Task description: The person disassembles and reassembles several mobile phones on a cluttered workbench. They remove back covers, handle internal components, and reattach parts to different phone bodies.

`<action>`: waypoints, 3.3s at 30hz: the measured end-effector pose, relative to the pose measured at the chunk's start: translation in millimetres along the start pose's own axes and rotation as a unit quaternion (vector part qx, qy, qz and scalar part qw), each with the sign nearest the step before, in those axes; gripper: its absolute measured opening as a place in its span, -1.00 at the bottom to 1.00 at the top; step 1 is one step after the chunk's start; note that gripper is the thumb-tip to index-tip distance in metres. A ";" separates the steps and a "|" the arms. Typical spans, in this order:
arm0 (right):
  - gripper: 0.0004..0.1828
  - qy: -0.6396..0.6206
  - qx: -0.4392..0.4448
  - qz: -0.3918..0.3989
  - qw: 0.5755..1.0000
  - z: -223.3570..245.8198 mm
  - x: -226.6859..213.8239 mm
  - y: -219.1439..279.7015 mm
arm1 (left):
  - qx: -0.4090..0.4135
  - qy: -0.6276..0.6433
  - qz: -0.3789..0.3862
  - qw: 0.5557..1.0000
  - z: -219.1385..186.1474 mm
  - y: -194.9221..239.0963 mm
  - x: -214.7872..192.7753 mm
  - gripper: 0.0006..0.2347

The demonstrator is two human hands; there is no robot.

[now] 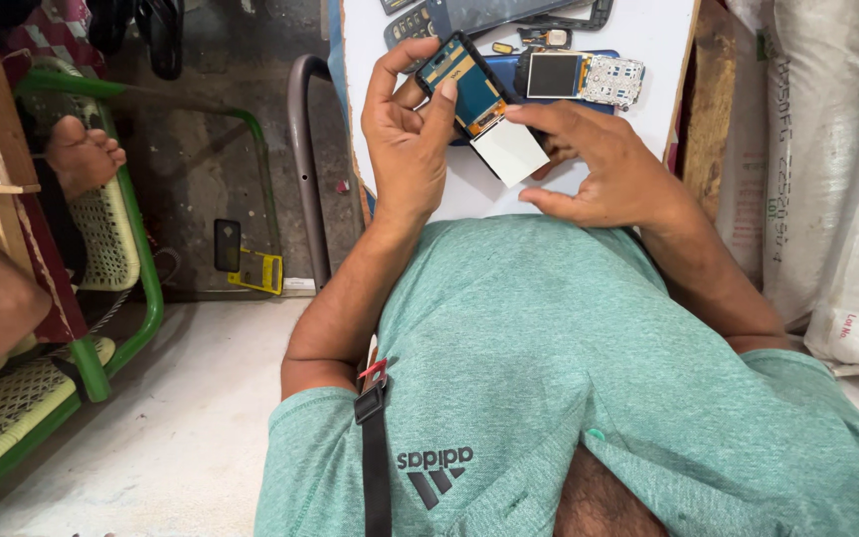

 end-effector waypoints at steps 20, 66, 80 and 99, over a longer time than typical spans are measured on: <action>-0.70 0.003 -0.022 -0.160 0.987 -2.6 -31.6 0.6 | -0.106 0.064 0.100 0.987 21.5 8.6 30.4 -0.72; -0.54 0.020 -0.012 -0.281 0.959 -38.6 -77.5 52.3 | -0.028 0.005 0.084 0.996 14.0 2.3 18.4 -0.36; -0.61 0.200 0.001 -0.173 0.964 -27.1 -66.4 49.9 | 0.055 0.040 -0.007 0.998 -7.5 3.7 -1.2 -0.40; -0.92 0.452 -0.021 -0.145 0.880 -30.3 -81.1 9.0 | 0.021 -0.015 0.025 0.999 5.2 1.2 3.7 -0.41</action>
Point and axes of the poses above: each hand's wrist, its own y-axis away from the middle knuckle, its own x-axis out of the palm, z = x × y, the point moved 9 cm from there along -y, towards the middle knuckle, and after that the axes turned 11 degrees about z, right-handed, at the moved point
